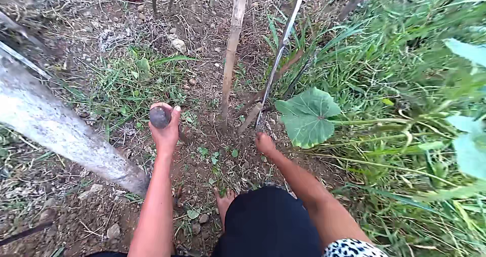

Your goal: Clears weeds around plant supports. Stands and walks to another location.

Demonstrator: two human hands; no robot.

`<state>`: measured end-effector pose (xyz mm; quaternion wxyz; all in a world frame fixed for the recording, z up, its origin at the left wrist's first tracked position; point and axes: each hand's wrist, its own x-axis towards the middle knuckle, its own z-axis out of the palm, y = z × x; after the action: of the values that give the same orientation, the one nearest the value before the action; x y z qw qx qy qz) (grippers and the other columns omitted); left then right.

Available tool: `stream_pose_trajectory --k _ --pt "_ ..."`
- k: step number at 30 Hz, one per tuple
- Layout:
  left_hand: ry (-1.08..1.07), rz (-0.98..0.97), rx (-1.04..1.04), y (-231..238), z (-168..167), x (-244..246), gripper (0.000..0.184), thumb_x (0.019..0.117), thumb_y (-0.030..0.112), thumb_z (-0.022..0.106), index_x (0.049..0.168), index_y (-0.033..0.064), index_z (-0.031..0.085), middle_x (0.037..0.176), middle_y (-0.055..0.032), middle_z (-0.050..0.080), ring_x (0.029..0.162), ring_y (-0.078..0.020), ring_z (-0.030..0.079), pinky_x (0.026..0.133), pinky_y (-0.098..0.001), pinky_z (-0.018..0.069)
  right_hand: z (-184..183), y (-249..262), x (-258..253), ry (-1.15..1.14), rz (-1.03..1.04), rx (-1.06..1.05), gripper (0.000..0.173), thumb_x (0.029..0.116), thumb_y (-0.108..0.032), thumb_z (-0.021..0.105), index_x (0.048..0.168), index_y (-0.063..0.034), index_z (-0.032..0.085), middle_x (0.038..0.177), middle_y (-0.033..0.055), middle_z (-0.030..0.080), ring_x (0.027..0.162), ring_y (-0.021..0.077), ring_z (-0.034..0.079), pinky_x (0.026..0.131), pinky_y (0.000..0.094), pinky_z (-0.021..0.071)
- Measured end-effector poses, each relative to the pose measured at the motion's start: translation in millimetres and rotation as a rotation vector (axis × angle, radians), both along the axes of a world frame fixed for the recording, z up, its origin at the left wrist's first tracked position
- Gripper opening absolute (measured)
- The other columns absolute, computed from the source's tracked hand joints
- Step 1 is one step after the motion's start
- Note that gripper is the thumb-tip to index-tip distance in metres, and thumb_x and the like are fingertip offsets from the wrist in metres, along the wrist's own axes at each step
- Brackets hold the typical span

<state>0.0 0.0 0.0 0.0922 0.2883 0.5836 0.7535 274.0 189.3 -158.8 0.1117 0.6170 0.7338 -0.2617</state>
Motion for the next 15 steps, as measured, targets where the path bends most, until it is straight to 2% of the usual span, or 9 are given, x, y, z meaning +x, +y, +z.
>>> stream_pose_trajectory --k 1,2,3,5,6,10,13,15 --pt "0.072 -0.088 0.039 9.8 -46.1 -27.0 0.019 0.0954 0.007 0.066 0.11 0.0024 0.055 0.091 0.0026 0.062 0.077 0.0011 0.061 0.071 -0.015 0.0526 -9.7 9.5 -4.8 0.046 -0.046 0.039 0.042 0.1061 -0.017 0.053 0.141 0.0054 0.055 0.14 0.0326 0.056 0.13 0.0488 0.056 0.108 0.0651 0.043" --pt "0.06 -0.136 0.016 14.9 -65.3 -42.8 0.022 0.0948 0.012 0.068 0.112 0.0089 0.055 0.092 0.0079 0.063 0.078 0.0012 0.063 0.073 -0.0191 0.0557 -18.8 16.8 -9.4 0.087 -0.081 0.062 0.044 0.105 -0.017 0.055 0.143 0.0067 0.053 0.141 0.0344 0.054 0.129 0.0511 0.055 0.108 0.0666 0.0429" --pt "0.027 -0.138 -0.008 17.3 -70.6 -49.4 0.022 0.0935 0.013 0.069 0.11 0.0118 0.055 0.092 0.01 0.063 0.078 0.0002 0.064 0.074 -0.0222 0.0572 -28.8 22.6 -13.6 0.108 -0.096 0.076 0.048 0.104 -0.016 0.057 0.146 0.0058 0.049 0.142 0.0355 0.053 0.128 0.0529 0.055 0.106 0.0679 0.0441" --pt "-0.027 -0.113 -0.042 17.6 -68.3 -53.6 0.021 0.0928 0.011 0.07 0.107 0.013 0.055 0.09 0.0103 0.063 0.078 -0.0021 0.065 0.077 -0.0256 0.0588 -40.1 27.0 -24.8 0.107 -0.116 0.061 0.051 0.105 -0.016 0.055 0.152 -0.0004 0.045 0.145 0.0356 0.05 0.129 0.0541 0.054 0.104 0.0687 0.0446" --pt "-0.037 -0.102 -0.041 17.9 -68.1 -55.3 0.02 0.0925 0.01 0.069 0.107 0.0136 0.055 0.089 0.0103 0.064 0.077 -0.0027 0.066 0.076 -0.0256 0.0593 -42.1 26.9 -30.0 0.089 -0.119 0.046 0.048 0.1064 -0.017 0.053 0.152 -0.0018 0.046 0.147 0.0342 0.048 0.13 0.0528 0.054 0.104 0.0678 0.0446" --pt "-0.023 -0.13 0.003 20.0 -70.1 -60.6 0.019 0.0947 0.011 0.067 0.107 0.0169 0.054 0.086 0.0114 0.065 0.074 -0.0041 0.066 0.075 -0.0262 0.0593 -49.4 27.0 -30.4 0.072 -0.07 0.074 0.035 0.1081 -0.015 0.049 0.135 0.0037 0.062 0.143 0.0301 0.054 0.127 0.0498 0.057 0.103 0.0663 0.0462" --pt "-0.017 -0.129 0.0 23.4 -70.3 -60.0 0.02 0.0942 0.009 0.067 0.107 0.017 0.054 0.086 0.0112 0.066 0.075 -0.0041 0.066 0.075 -0.0257 0.0592 -48.6 27.6 -20.0 0.127 -0.118 0.084 0.034 0.1083 -0.013 0.048 0.128 0.0089 0.064 0.135 0.0325 0.06 0.129 0.0493 0.056 0.11 0.063 0.0419" --pt "-0.011 -0.125 -0.015 24.9 -69.1 -58.9 0.02 0.0942 0.01 0.068 0.108 0.0167 0.054 0.087 0.0109 0.065 0.075 -0.0042 0.066 0.075 -0.0256 0.0593 -45.8 22.9 -14.7 0.234 -0.219 0.082 0.034 0.1077 -0.014 0.05 0.125 0.011 0.065 0.127 0.0345 0.064 0.125 0.0504 0.059 0.109 0.0641 0.0419"
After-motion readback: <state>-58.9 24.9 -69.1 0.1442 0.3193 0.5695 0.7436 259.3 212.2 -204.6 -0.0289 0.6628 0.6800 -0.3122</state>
